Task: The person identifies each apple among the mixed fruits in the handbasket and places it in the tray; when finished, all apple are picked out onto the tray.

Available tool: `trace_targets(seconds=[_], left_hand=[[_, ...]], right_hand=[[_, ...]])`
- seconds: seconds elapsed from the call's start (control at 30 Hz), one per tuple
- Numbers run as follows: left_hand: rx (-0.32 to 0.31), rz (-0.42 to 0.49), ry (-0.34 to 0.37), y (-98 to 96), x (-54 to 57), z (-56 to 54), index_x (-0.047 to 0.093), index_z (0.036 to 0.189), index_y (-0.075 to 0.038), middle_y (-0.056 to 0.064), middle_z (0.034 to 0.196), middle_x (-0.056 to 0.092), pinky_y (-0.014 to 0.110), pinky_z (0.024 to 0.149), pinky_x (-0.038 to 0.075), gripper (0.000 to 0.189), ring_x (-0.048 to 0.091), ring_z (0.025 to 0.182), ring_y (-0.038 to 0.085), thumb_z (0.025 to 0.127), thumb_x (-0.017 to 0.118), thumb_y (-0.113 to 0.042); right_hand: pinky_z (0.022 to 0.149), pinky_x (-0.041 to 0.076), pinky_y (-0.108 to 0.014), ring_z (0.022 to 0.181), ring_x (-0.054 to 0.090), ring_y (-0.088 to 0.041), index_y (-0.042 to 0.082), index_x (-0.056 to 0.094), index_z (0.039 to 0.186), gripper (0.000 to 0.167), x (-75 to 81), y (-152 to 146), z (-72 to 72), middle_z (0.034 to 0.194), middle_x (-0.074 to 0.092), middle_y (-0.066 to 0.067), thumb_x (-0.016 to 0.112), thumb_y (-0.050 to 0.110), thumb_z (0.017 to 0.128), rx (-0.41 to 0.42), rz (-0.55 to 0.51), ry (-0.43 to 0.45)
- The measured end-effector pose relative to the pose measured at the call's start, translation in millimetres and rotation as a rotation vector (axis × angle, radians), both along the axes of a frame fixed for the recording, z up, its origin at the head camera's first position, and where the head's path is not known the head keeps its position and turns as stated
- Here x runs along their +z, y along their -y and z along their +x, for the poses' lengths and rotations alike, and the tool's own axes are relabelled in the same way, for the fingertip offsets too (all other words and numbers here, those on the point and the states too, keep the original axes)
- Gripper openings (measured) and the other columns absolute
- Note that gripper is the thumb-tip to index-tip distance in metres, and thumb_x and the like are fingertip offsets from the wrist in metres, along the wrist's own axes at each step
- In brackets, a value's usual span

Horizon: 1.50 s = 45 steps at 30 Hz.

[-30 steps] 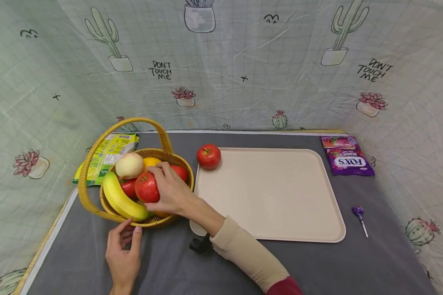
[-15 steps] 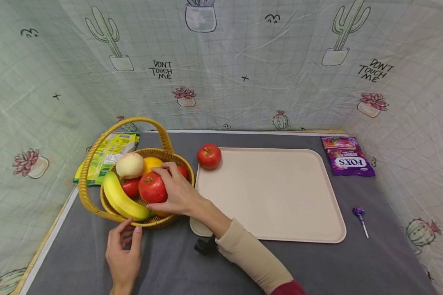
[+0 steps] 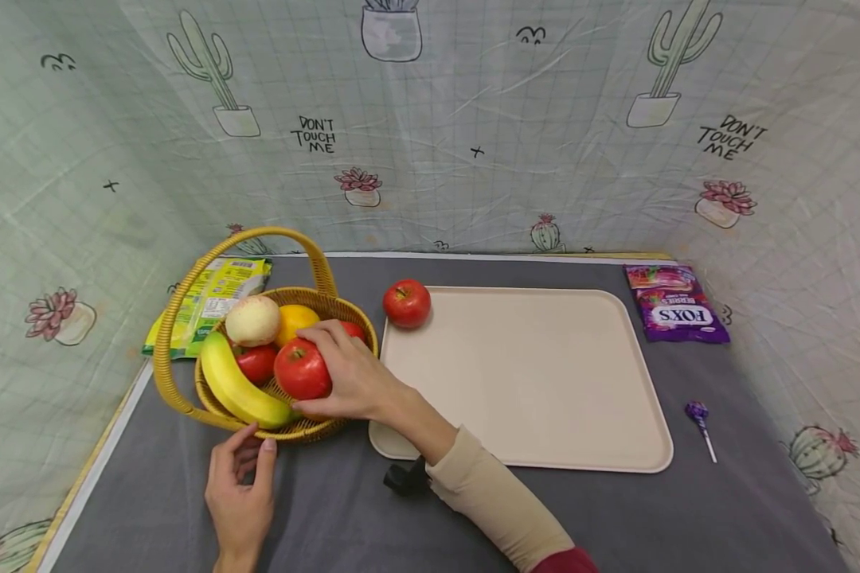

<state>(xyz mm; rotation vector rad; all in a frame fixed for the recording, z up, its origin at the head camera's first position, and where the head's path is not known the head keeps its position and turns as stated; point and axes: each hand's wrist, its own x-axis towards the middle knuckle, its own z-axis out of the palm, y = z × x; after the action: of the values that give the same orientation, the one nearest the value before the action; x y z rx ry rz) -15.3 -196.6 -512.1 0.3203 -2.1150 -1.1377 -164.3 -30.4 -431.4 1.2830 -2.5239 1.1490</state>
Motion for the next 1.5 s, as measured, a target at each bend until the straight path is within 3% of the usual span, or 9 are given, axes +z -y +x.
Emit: trace_targets(seconds=[0.4,0.67,0.9,1.5], left_hand=[[-0.018,0.023,-0.001,-1.7,-0.3,-0.2,0.066,0.122,-0.001,0.016,0.099,0.060,0.006,0.075,0.047,0.033,0.057,0.081,-0.004,0.089,0.071,0.000],[-0.030,0.049,0.020,-2.3,1.8,0.1,0.066,0.123,0.000,0.018,0.101,0.060,0.005,0.076,0.047,0.033,0.058,0.081,-0.003,0.090,0.071,-0.001],[-0.021,0.038,0.024,-3.6,2.7,0.4,0.066,0.122,0.000,0.016,0.100,0.060,0.005,0.075,0.047,0.032,0.057,0.080,-0.005,0.090,0.071,-0.001],[0.001,0.010,0.006,-1.0,2.5,-0.6,0.067,0.121,0.000,0.017,0.098,0.060,0.005,0.073,0.046,0.031,0.056,0.078,-0.005,0.090,0.070,0.000]], right_hand=[[0.097,0.055,-0.034,0.120,0.055,-0.017,0.020,0.045,0.143,0.085,4.0,-6.3,-1.3,0.139,0.044,-0.004,0.086,0.047,0.073,0.020,0.028,0.027],[0.094,0.056,-0.035,0.116,0.058,-0.014,0.023,0.043,0.143,0.080,7.3,-9.6,0.9,0.141,0.046,0.002,0.075,0.059,0.079,0.001,0.057,0.092],[0.094,0.055,-0.036,0.114,0.059,-0.013,0.030,0.042,0.144,0.076,9.9,-10.9,1.7,0.140,0.048,0.004,0.069,0.063,0.081,-0.021,0.103,0.088],[0.097,0.054,-0.034,0.118,0.057,-0.014,0.023,0.041,0.146,0.081,15.9,-9.4,0.8,0.140,0.048,0.000,0.074,0.057,0.080,0.021,0.118,0.122]])
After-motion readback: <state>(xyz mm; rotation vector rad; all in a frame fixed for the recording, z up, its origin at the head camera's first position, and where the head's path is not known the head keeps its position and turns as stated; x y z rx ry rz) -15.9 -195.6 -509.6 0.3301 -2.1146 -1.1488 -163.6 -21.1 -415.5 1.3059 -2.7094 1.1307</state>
